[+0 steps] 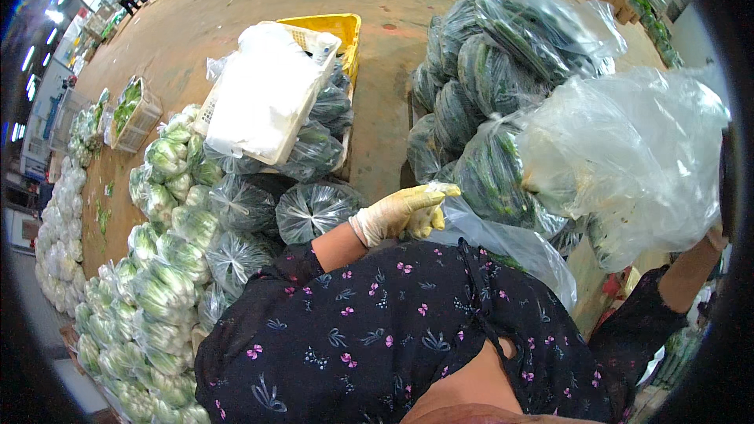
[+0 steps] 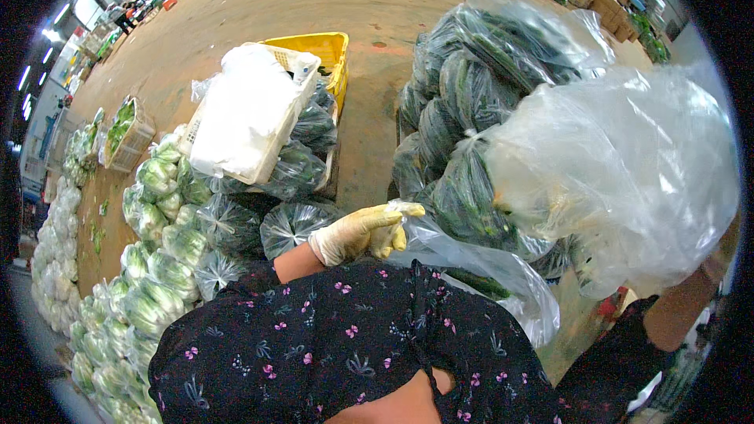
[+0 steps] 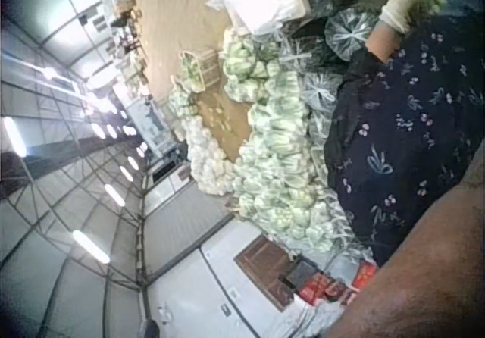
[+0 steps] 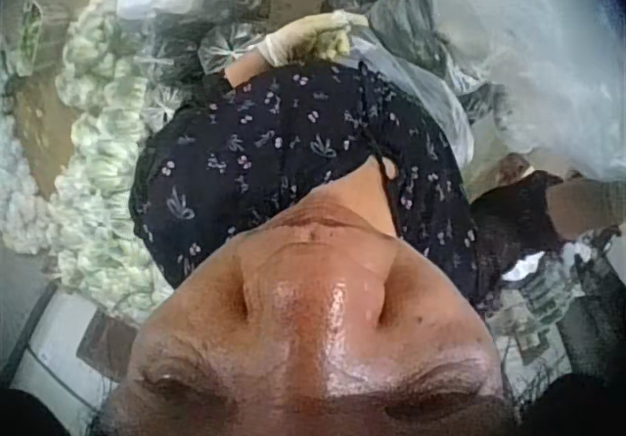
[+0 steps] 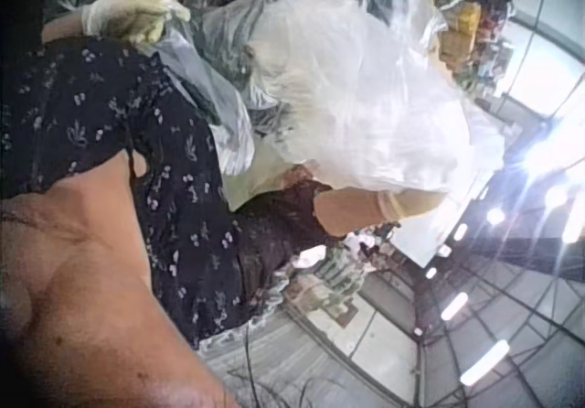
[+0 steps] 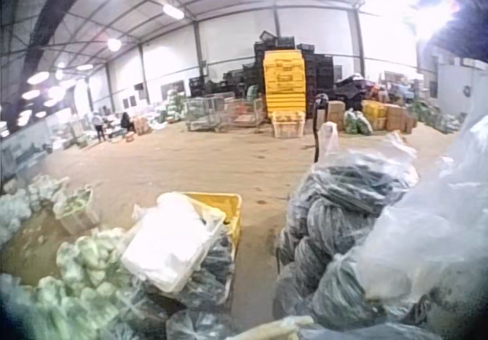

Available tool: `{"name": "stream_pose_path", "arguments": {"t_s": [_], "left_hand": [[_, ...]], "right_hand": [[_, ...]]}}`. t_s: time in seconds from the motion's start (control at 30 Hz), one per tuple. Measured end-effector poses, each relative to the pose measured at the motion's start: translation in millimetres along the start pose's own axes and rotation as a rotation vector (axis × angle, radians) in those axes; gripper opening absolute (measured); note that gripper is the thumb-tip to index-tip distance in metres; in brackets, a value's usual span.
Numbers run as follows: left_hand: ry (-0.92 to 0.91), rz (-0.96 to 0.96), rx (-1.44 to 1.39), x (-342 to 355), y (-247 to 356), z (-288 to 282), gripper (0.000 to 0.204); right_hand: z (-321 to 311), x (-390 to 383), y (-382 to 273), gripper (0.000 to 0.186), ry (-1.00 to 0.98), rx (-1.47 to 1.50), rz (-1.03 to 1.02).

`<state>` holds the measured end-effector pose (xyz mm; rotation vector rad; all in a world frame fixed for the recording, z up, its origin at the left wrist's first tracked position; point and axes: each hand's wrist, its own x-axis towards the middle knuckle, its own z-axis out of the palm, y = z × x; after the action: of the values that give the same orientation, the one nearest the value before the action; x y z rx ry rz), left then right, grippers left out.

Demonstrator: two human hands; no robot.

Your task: The person sorts cucumbers by hand, weighing them on a scale, placing them into plastic bags, and tying the bags shut.

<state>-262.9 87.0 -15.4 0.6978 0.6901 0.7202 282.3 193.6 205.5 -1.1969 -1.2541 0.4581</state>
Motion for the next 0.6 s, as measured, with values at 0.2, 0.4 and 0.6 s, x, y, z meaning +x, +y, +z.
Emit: {"name": "stream_pose_path", "arguments": {"t_s": [0.2, 0.4, 0.6], "left_hand": [[0.034, -0.061, -0.03, 19.4, 6.6, -51.6, 0.05], [0.024, -0.095, -0.183, 48.6, -1.0, -111.9, 0.044], [-0.079, -0.089, -0.343, 71.9, -33.5, -166.6, 0.046]], "right_hand": [[198.8, 68.6, -17.8, 0.029, -0.267, 0.056, -0.104], [507.8, 133.2, -80.5, 0.03, -0.587, 0.279, -0.221], [713.0, 113.1, -139.5, 0.031, -0.784, 0.586, -0.192]]}}
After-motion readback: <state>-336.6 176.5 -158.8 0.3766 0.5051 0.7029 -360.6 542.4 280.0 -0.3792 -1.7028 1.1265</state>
